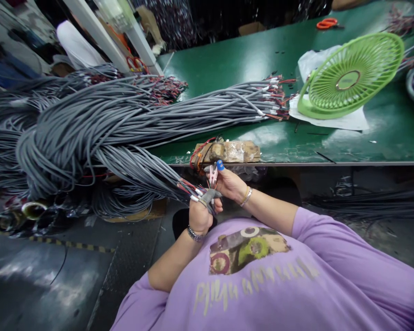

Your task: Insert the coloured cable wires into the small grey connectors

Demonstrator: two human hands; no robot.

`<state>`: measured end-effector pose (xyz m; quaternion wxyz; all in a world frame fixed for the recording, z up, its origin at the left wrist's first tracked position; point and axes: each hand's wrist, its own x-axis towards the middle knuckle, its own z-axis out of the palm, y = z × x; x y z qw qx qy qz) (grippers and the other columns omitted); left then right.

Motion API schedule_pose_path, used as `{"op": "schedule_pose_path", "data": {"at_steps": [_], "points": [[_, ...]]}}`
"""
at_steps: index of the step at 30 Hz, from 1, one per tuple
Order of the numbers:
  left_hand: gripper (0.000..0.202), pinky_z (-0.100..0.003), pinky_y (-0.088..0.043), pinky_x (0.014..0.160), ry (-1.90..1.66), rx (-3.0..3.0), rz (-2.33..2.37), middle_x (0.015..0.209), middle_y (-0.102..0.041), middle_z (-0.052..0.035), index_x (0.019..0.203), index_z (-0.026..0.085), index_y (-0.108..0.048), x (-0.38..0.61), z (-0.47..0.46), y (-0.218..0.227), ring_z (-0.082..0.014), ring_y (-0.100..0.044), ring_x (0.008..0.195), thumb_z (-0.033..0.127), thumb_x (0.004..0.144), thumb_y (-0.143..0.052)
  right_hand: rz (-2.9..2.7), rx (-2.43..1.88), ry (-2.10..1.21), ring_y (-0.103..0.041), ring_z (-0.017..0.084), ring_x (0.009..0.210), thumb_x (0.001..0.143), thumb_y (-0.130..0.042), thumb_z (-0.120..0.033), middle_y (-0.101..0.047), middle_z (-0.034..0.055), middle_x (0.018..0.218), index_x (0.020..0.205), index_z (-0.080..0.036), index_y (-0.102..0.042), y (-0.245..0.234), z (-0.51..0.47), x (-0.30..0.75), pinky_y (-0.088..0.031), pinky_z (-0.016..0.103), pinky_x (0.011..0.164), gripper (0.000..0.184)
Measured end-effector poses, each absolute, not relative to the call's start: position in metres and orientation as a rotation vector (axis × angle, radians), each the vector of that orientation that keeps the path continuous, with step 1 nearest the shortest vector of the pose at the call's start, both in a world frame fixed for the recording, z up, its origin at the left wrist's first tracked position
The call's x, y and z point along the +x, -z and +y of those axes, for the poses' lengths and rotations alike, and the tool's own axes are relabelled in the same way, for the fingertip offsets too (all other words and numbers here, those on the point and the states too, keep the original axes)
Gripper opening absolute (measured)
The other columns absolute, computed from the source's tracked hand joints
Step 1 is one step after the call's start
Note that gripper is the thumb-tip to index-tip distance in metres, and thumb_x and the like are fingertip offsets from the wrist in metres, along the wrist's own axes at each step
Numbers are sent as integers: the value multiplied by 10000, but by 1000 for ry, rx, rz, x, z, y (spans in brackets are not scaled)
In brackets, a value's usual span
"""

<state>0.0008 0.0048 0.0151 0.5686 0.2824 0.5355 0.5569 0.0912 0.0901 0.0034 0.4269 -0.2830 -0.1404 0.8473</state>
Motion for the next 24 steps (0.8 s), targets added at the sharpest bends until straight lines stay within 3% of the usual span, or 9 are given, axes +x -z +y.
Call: {"op": "schedule_pose_path", "data": {"at_steps": [5,12,19,24], "points": [[320,-191,-423,348,-1302,663,1266,450,-595,-1,642,129,-649,1,4,-16,-96,-523,341,438,670,-728,-333,-707,-2119,-527,94,544,813,-640,-577,-621,20,639,707,-150,-621,-4,89,91,-455,213,538,440],[297,-188,-446,373,-1361,704,1231,472,-605,5,662,131,-651,1,-5,-14,-93,-539,364,417,681,-727,-349,-624,-2232,-533,104,569,854,-516,-656,-655,29,741,833,-172,-649,0,86,100,-428,213,522,503],[292,-180,-439,368,-1403,688,1241,479,-606,8,677,125,-661,3,-7,-17,-87,-535,362,407,681,-738,-478,-622,-2195,-539,80,598,914,-580,-389,-660,26,755,889,-150,-686,-3,83,107,-407,179,525,263],[280,-181,-445,377,-1424,679,1259,484,-610,13,688,134,-651,6,-4,-17,-87,-539,369,402,710,-730,-492,-633,-2181,-531,85,593,892,-595,-467,-645,30,743,857,-140,-684,-1,82,107,-397,186,503,340]]}}
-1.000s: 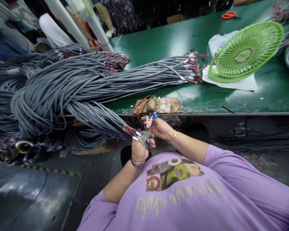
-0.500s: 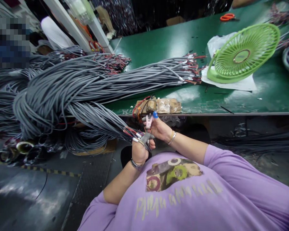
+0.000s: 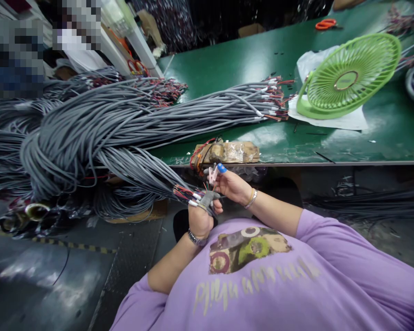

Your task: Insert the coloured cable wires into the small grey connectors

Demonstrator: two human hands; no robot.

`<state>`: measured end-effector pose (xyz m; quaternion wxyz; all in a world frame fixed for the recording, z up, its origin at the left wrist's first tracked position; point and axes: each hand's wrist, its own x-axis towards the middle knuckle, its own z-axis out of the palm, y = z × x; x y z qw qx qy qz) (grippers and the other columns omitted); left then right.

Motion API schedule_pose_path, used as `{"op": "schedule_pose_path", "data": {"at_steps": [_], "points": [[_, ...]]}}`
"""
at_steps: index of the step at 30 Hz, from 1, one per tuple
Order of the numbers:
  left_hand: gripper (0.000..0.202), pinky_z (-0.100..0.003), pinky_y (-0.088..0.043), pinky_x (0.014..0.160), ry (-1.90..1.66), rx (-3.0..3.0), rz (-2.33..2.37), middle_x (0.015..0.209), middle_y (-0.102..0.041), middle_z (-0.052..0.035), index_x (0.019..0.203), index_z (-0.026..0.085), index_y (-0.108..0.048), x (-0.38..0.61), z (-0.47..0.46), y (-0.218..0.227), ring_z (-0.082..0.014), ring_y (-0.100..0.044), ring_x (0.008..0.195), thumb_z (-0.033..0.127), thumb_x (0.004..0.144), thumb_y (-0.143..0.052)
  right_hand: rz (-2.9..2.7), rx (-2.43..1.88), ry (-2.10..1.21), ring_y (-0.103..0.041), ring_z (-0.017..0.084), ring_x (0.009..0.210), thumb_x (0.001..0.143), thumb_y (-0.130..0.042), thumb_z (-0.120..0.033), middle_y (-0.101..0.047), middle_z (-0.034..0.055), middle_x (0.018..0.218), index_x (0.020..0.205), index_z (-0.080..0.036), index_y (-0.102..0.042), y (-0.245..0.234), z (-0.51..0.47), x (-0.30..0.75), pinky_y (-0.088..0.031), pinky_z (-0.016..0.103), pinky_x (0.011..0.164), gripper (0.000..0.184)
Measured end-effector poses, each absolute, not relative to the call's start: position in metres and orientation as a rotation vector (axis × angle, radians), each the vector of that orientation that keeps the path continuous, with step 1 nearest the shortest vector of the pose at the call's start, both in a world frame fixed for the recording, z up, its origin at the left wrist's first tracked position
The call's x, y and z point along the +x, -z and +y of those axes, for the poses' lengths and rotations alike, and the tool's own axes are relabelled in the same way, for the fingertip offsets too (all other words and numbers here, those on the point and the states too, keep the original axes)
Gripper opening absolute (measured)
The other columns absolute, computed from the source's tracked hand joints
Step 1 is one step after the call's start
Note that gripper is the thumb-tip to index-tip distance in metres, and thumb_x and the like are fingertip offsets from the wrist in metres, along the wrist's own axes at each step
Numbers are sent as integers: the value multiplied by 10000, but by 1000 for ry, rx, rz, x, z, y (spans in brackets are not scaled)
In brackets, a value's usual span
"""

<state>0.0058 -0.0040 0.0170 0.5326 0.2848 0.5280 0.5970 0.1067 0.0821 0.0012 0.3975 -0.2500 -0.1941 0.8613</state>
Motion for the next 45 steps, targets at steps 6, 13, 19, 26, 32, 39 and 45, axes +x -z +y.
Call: {"op": "schedule_pose_path", "data": {"at_steps": [6,13,19,26,32,39,45], "points": [[288,-182,-450,382,-1449,683,1246,489,-614,12,711,134,-647,9,-1,-16,-91,-549,382,411,712,-725,-495,-623,-2205,-507,106,561,843,-603,-573,-577,-1,652,831,-167,-649,-8,80,106,-383,215,482,409],[277,-182,-458,390,-1439,678,1275,496,-621,10,687,134,-639,9,-2,-11,-86,-548,379,398,709,-718,-352,-651,-2138,-453,76,529,819,-684,-489,-561,-18,623,773,-145,-641,-7,83,98,-398,197,498,349],[268,-190,-456,389,-1451,695,1265,491,-619,8,685,137,-644,7,-5,-11,-93,-549,380,394,716,-711,-355,-609,-2225,-523,97,592,851,-595,-578,-624,11,714,833,-162,-658,3,82,101,-433,213,546,422],[266,-191,-438,385,-1494,683,1259,481,-609,12,675,137,-655,4,-11,-15,-91,-542,373,393,721,-712,-468,-609,-2325,-539,106,620,910,-455,-614,-650,40,774,907,-163,-667,2,86,114,-420,206,547,499],[283,-185,-419,373,-1511,670,1254,473,-602,14,670,133,-651,5,-6,-21,-87,-532,364,406,712,-713,-546,-682,-2186,-515,79,595,943,-522,-363,-636,25,738,891,-137,-688,-8,82,110,-398,174,519,286],[290,-175,-410,365,-1477,638,1268,481,-607,15,689,131,-641,8,1,-21,-87,-539,367,409,702,-725,-501,-673,-2172,-492,92,584,883,-562,-553,-648,33,745,803,-150,-666,-4,83,105,-402,190,495,424],[304,-174,-416,370,-1489,620,1288,472,-604,17,697,130,-634,10,3,-18,-86,-536,361,418,686,-732,-329,-682,-2168,-469,78,538,857,-638,-488,-614,11,660,810,-137,-677,-7,87,98,-386,191,487,356]]}}
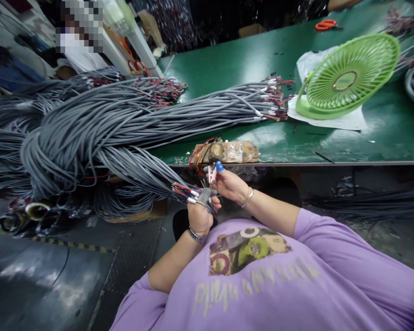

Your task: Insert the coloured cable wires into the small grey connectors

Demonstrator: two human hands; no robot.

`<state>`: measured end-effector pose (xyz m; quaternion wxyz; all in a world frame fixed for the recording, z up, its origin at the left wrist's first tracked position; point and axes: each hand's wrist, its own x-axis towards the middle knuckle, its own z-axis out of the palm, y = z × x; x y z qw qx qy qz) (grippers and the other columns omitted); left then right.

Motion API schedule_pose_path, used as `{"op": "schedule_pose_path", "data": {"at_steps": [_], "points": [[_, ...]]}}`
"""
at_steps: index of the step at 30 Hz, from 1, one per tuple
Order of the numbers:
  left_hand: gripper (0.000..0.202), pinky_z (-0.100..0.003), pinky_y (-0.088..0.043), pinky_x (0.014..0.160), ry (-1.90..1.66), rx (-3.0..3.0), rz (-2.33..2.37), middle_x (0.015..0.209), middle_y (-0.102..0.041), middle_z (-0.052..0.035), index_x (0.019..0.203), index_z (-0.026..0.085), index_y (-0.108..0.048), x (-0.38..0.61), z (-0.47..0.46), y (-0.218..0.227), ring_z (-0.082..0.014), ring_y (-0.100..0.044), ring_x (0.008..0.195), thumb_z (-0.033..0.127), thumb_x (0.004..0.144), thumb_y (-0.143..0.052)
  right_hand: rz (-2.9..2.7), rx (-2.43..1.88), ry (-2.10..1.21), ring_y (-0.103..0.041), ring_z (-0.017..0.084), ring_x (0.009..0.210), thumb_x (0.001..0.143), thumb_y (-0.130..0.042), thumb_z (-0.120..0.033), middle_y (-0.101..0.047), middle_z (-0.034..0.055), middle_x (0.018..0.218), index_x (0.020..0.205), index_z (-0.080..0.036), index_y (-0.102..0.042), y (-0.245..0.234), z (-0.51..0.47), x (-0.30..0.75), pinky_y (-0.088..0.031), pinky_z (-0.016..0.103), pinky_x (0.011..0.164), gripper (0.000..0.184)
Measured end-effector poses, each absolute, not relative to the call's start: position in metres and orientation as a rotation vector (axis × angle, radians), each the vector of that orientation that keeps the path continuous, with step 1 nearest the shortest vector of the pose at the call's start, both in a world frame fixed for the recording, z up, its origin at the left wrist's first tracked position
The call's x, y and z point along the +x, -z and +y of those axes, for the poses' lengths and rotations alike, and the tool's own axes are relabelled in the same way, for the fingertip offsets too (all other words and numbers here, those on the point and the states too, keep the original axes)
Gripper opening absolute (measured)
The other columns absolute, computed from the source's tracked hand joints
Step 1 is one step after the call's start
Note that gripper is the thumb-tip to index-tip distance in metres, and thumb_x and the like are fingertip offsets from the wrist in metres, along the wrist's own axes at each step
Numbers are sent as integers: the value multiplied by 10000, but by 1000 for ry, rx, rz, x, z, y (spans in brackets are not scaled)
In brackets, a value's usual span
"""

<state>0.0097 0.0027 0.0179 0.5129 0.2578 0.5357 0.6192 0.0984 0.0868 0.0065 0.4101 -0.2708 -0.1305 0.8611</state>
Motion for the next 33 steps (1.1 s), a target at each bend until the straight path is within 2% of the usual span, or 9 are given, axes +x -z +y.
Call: {"op": "schedule_pose_path", "data": {"at_steps": [8,17,21,25,29,33], "points": [[284,-187,-434,383,-1481,675,1287,483,-607,18,679,144,-612,8,3,-9,-97,-554,374,410,712,-704,-285,-680,-2150,-471,84,534,885,-604,-478,-596,-1,628,760,-135,-657,-8,86,96,-389,204,499,369],[297,-190,-438,390,-1525,700,1268,491,-610,12,665,143,-624,6,-7,-11,-96,-556,386,423,717,-708,-344,-628,-2244,-531,110,617,868,-520,-631,-637,24,758,865,-178,-654,-1,83,104,-412,217,543,473],[282,-193,-436,389,-1532,686,1282,502,-617,12,694,145,-642,5,-9,-12,-95,-550,388,415,721,-716,-476,-531,-2335,-529,99,607,807,-611,-617,-633,24,779,869,-157,-634,7,79,112,-432,224,556,465],[274,-189,-435,393,-1538,733,1272,505,-613,14,672,149,-638,4,-8,-6,-91,-552,394,405,735,-712,-782,-469,-2321,-531,98,541,681,-788,-484,-598,-10,657,840,-147,-587,11,66,120,-417,232,529,424],[292,-188,-450,413,-1513,789,1265,506,-617,6,614,145,-621,3,-9,3,-89,-563,403,384,761,-702,-997,-448,-2221,-561,137,456,713,-776,-434,-579,-38,523,834,-176,-510,6,56,121,-405,247,496,389],[299,-198,-464,410,-1390,834,1291,506,-623,-1,619,142,-635,-2,-11,8,-96,-563,399,395,762,-709,-1012,-470,-2184,-539,133,405,709,-771,-452,-588,-32,493,805,-177,-511,3,53,122,-408,248,460,390]]}}
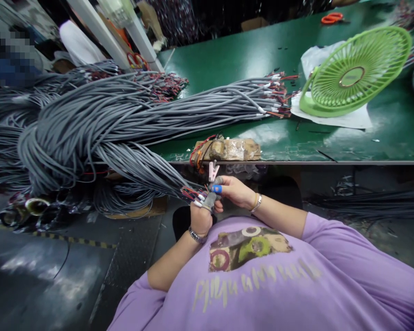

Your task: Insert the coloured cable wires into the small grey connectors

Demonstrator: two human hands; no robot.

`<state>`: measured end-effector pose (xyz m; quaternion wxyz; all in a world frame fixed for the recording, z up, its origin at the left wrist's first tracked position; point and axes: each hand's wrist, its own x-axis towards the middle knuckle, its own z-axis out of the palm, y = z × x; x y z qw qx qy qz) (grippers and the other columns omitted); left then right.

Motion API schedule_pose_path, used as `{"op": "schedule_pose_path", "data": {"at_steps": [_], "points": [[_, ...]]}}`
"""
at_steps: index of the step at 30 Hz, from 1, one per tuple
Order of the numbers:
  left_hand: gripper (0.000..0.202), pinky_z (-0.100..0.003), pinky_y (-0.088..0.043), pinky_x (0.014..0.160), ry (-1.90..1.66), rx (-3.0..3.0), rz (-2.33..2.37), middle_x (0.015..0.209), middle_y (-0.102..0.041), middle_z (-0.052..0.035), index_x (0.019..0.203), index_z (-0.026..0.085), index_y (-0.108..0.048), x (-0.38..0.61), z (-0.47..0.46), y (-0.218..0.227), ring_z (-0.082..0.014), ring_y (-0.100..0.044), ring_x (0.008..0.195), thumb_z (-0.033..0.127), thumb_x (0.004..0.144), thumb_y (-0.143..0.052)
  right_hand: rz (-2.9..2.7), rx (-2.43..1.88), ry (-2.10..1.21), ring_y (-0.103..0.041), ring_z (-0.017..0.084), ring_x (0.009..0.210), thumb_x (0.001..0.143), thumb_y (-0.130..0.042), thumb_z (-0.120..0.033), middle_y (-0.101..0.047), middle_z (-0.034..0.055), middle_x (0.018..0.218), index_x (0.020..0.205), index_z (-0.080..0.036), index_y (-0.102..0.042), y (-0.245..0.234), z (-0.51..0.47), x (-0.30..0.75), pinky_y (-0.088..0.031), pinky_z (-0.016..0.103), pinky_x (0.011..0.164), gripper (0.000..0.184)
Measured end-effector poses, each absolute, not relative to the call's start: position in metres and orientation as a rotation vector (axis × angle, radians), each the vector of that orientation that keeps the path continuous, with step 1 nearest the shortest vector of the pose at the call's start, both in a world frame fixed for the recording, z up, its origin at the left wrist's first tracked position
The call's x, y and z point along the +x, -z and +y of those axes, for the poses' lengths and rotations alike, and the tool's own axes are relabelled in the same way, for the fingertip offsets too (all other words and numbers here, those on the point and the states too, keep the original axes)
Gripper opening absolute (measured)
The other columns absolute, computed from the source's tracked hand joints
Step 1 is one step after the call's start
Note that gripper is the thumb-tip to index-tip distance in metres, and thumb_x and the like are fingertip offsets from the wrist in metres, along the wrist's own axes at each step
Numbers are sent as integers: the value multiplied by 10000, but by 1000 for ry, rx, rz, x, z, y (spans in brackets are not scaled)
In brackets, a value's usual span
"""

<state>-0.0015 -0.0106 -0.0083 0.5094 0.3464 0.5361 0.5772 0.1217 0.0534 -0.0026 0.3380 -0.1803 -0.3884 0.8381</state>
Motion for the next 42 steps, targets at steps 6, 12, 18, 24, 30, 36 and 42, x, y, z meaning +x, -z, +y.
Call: {"op": "schedule_pose_path", "data": {"at_steps": [6,12,18,24,30,36,42], "points": [[327,-223,-477,404,-1229,903,1301,497,-626,-20,646,130,-660,-6,-12,8,-114,-561,385,439,739,-719,-973,-613,-2174,-513,101,446,635,-836,-386,-577,-24,541,763,-147,-581,4,54,124,-393,228,458,372],[302,-206,-475,406,-1396,804,1294,497,-614,3,674,140,-678,-3,-13,2,-102,-565,396,436,710,-722,-713,-814,-2058,-403,44,452,555,-880,-340,-512,-63,542,696,-150,-568,16,65,120,-339,178,444,392],[303,-193,-459,387,-1517,728,1281,480,-600,12,654,141,-661,2,-6,-10,-100,-566,391,432,707,-726,-570,-842,-2126,-489,75,537,812,-648,-553,-618,15,691,808,-143,-641,5,81,117,-404,194,488,410],[275,-177,-455,379,-1466,715,1286,489,-618,5,657,133,-671,10,1,-15,-84,-550,376,396,697,-741,-540,-771,-2136,-459,78,544,832,-653,-516,-592,13,646,852,-124,-711,-6,86,107,-391,190,485,397],[294,-182,-459,378,-1406,682,1320,471,-617,-2,654,126,-662,12,4,-6,-92,-552,367,407,680,-743,-474,-733,-2082,-446,71,541,791,-701,-514,-576,3,633,791,-131,-717,-2,88,102,-397,181,490,383],[305,-181,-446,375,-1392,692,1328,472,-614,4,652,125,-654,12,3,-6,-88,-543,361,417,684,-737,-472,-707,-2124,-471,84,558,819,-637,-574,-596,10,668,818,-144,-695,1,86,103,-395,198,494,435],[312,-190,-456,385,-1401,755,1319,482,-610,9,638,132,-653,5,-5,-5,-89,-549,375,427,705,-729,-419,-713,-2228,-524,99,611,857,-495,-672,-638,34,741,832,-154,-664,7,86,112,-410,206,537,546]]}}
